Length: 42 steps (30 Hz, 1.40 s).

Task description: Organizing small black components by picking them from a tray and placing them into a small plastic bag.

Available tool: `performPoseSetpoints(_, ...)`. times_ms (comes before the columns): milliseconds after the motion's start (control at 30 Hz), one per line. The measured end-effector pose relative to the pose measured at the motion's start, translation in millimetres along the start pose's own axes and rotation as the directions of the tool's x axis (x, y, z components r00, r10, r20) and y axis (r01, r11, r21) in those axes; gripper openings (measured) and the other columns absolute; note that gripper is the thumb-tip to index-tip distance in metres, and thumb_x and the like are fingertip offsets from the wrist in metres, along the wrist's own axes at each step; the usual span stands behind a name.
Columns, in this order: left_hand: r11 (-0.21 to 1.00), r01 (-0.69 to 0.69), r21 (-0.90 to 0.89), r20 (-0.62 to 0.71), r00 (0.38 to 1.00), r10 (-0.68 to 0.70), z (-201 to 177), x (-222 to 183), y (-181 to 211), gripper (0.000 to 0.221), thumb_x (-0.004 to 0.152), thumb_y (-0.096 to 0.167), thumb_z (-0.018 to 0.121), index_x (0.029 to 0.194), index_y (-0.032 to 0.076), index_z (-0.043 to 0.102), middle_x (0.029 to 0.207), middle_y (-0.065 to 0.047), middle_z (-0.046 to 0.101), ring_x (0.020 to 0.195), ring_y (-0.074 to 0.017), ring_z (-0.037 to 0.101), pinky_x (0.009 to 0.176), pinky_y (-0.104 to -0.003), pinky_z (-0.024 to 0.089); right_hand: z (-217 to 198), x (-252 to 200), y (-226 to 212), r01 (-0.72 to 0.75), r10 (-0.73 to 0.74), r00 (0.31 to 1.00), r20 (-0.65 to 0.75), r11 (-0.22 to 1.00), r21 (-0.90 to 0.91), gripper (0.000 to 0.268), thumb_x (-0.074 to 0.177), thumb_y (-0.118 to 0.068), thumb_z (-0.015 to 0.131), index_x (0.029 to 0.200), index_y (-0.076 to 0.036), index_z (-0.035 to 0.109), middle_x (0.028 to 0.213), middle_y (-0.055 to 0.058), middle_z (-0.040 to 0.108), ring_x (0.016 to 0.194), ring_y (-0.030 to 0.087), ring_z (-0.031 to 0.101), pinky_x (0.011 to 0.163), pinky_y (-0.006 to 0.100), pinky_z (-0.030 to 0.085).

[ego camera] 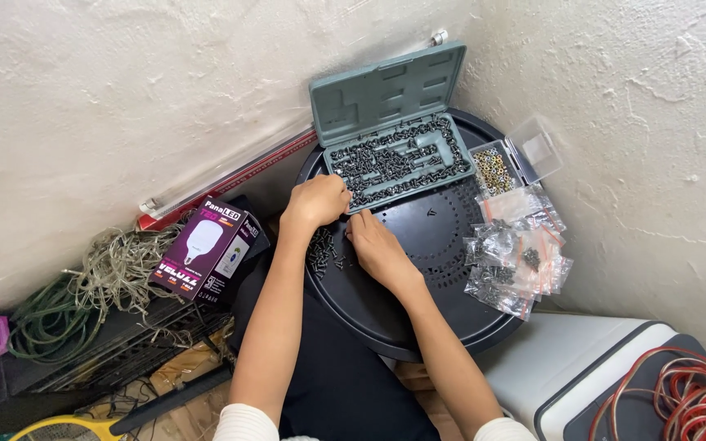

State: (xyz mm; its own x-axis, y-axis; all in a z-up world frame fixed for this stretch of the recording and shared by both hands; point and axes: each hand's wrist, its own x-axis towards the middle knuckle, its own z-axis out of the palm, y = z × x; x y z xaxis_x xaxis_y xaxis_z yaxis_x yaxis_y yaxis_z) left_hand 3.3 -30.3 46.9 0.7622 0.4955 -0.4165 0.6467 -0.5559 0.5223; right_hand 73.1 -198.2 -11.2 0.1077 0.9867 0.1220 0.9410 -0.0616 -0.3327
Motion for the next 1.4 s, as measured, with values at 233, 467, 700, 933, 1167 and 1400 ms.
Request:
performPoseSetpoints(233, 0.996, -0.086, 0.036, -0.047, 0.995, 0.087, 13, 6, 22, 0.035, 0.098, 0.021, 0.050, 0.076, 0.008, 0.073, 0.062, -0.012, 0.070, 0.068, -0.0354, 0.070, 0.073, -0.049, 0.056, -41, -10, 40, -0.131, 0.144, 0.981, -0.133, 0.986, 0.103, 0.008, 0.100, -0.007, 0.055, 0.097, -0.003, 0.048, 0.090, 0.014, 0.048, 0.076, 0.042, 0.061, 0.060, 0.046, 0.051)
performPoseSetpoints(467, 0.958, -0.284, 0.038, 0.027, 0.959, 0.283, 22, -9, 70, 0.033, 0.098, 0.020, 0.056, 0.127, 0.013, 0.069, 0.113, -0.021, 0.074, 0.106, -0.0445, 0.069, 0.094, -0.056, 0.054, -47, -30, 91, -0.446, 0.467, 0.859, -0.210, 0.884, 0.141, 0.011, 0.098, -0.014, 0.064, 0.097, -0.009, 0.054, 0.105, 0.009, 0.047, 0.105, 0.035, 0.049, 0.088, 0.045, 0.045)
performPoseSetpoints(700, 0.923, -0.361, 0.134, 0.055, 0.933, 0.356, 55, 11, 65, 0.043, 0.098, 0.018, 0.057, 0.137, 0.001, 0.061, 0.108, -0.025, 0.074, 0.092, -0.0393, 0.074, 0.077, -0.050, 0.060, -46, -34, 98, -0.503, 0.526, 0.844, -0.107, 0.844, 0.186, 0.010, 0.096, -0.017, 0.069, 0.095, -0.010, 0.063, 0.112, 0.005, 0.049, 0.114, 0.030, 0.046, 0.096, 0.041, 0.041)
performPoseSetpoints(933, 0.904, -0.383, 0.191, 0.000, 0.921, 0.390, 73, 22, 61, 0.035, 0.096, 0.020, 0.061, 0.125, 0.000, 0.066, 0.100, -0.022, 0.074, 0.089, -0.0411, 0.074, 0.075, -0.053, 0.060, -55, -34, 93, -0.516, 0.548, 0.833, -0.078, 0.820, 0.248, 0.011, 0.092, -0.018, 0.074, 0.097, -0.012, 0.066, 0.113, 0.005, 0.051, 0.116, 0.031, 0.048, 0.099, 0.043, 0.041)
performPoseSetpoints(1167, 0.899, -0.345, 0.269, -0.132, 0.912, 0.389, 93, 33, 60, 0.035, 0.081, 0.010, 0.078, 0.114, 0.000, 0.067, 0.097, -0.019, 0.073, 0.084, -0.0425, 0.074, 0.070, -0.054, 0.061, -59, -39, 101, -0.536, 0.598, 0.798, -0.074, 0.761, 0.365, 0.021, 0.092, 0.002, 0.059, 0.111, -0.006, 0.061, 0.100, 0.015, 0.058, 0.101, 0.040, 0.064, 0.091, 0.048, 0.051)
performPoseSetpoints(1400, 0.901, -0.344, 0.264, -0.238, 0.882, 0.406, 103, 33, 70, 0.041, 0.074, 0.008, 0.086, 0.110, -0.001, 0.069, 0.094, -0.018, 0.070, 0.080, -0.0413, 0.075, 0.065, -0.052, 0.062, -58, -39, 105, -0.537, 0.580, 0.814, -0.016, 0.764, 0.358, 0.033, 0.080, 0.005, 0.066, 0.112, -0.005, 0.067, 0.096, 0.015, 0.063, 0.091, 0.037, 0.070, 0.081, 0.047, 0.057)
